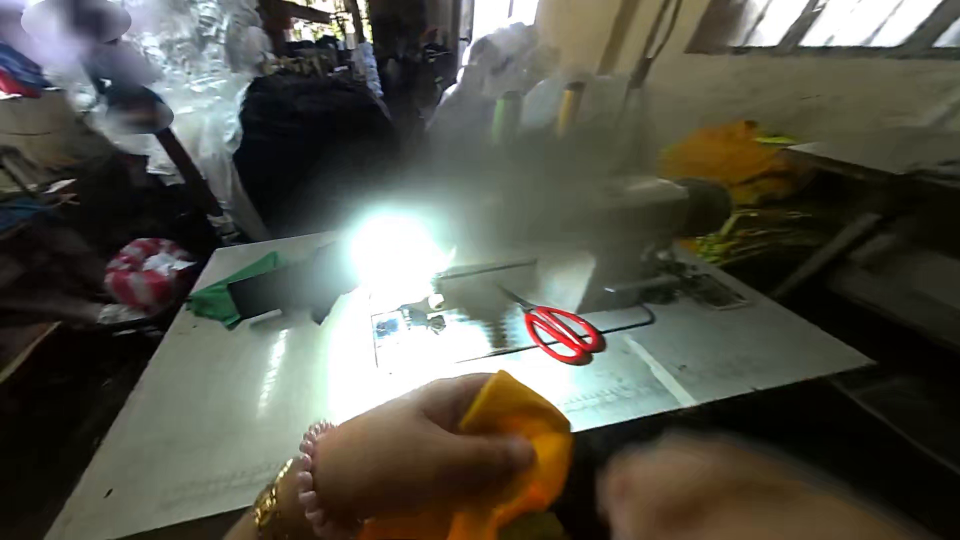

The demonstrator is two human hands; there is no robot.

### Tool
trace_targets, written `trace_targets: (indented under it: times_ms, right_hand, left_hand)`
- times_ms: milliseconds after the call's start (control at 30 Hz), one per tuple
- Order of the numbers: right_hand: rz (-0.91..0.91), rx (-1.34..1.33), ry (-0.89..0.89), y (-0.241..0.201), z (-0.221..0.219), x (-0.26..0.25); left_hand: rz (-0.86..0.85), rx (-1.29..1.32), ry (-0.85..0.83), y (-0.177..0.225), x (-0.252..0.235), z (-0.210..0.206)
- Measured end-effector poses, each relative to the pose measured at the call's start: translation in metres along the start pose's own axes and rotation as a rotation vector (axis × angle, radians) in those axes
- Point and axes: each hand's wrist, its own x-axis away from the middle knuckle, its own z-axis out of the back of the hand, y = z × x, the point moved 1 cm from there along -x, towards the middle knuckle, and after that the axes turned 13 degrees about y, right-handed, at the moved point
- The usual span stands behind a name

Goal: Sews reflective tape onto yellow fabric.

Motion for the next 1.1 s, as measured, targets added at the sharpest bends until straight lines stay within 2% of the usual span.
trace_targets:
  times_ms: [33, 100, 167, 233, 333, 433, 500, 567, 633, 700, 800, 867, 967, 1033, 1100]
  right_hand:
    - [-0.035, 0.0, 0.048, 0.015, 0.003, -0.013]
    - [-0.132, -0.207, -0.127, 0.047, -0.007, -0.033]
    - [-0.291, -0.577, -0.338, 0.065, -0.028, -0.041]
    - [-0.417, -0.783, -0.47, 0.074, -0.038, -0.047]
    - [-0.482, -0.75, -0.623, 0.091, -0.023, -0.05]
    - [-0.535, -0.478, -0.805, 0.112, 0.003, -0.046]
    - [-0.593, -0.286, -0.745, 0.124, 0.018, -0.045]
    - [-0.689, -0.091, -0.569, 0.14, 0.023, -0.048]
    - [-0.734, 0.169, -0.458, 0.161, 0.012, -0.053]
    - [-0.705, 0.47, -0.474, 0.186, -0.008, -0.057]
    - [-0.75, 0.727, -0.537, 0.219, -0.032, -0.055]
    - [-0.753, 0.772, -0.533, 0.234, -0.037, -0.05]
    - [-0.771, 0.77, -0.567, 0.234, -0.031, -0.045]
    - [-0.762, 0.701, -0.548, 0.225, -0.014, -0.037]
    - [-0.62, 0.469, -0.338, 0.219, 0.013, -0.015]
  left_hand:
    - [-0.044, -0.097, -0.09, 0.011, 0.007, 0.002]
    - [-0.12, -0.252, -0.164, 0.034, 0.02, 0.005]
    - [-0.188, -0.394, -0.147, 0.053, 0.033, 0.014]
    - [-0.228, -0.563, -0.054, 0.064, 0.048, 0.031]
    - [-0.268, -0.722, 0.192, 0.067, 0.073, 0.065]
    - [-0.329, -0.764, 0.456, 0.066, 0.105, 0.096]
    - [-0.264, -0.759, 0.628, 0.057, 0.12, 0.117]
    - [-0.095, -0.765, 0.689, 0.034, 0.123, 0.144]
    - [0.094, -0.93, 0.774, -0.001, 0.111, 0.171]
    - [0.256, -1.089, 0.807, -0.039, 0.096, 0.199]
    - [0.442, -0.998, 0.809, -0.08, 0.089, 0.223]
    - [0.45, -0.858, 0.822, -0.093, 0.095, 0.229]
    - [0.423, -0.724, 0.92, -0.092, 0.105, 0.224]
    - [0.239, -0.731, 0.998, -0.091, 0.121, 0.219]
    - [-0.074, -0.65, 1.038, -0.086, 0.142, 0.204]
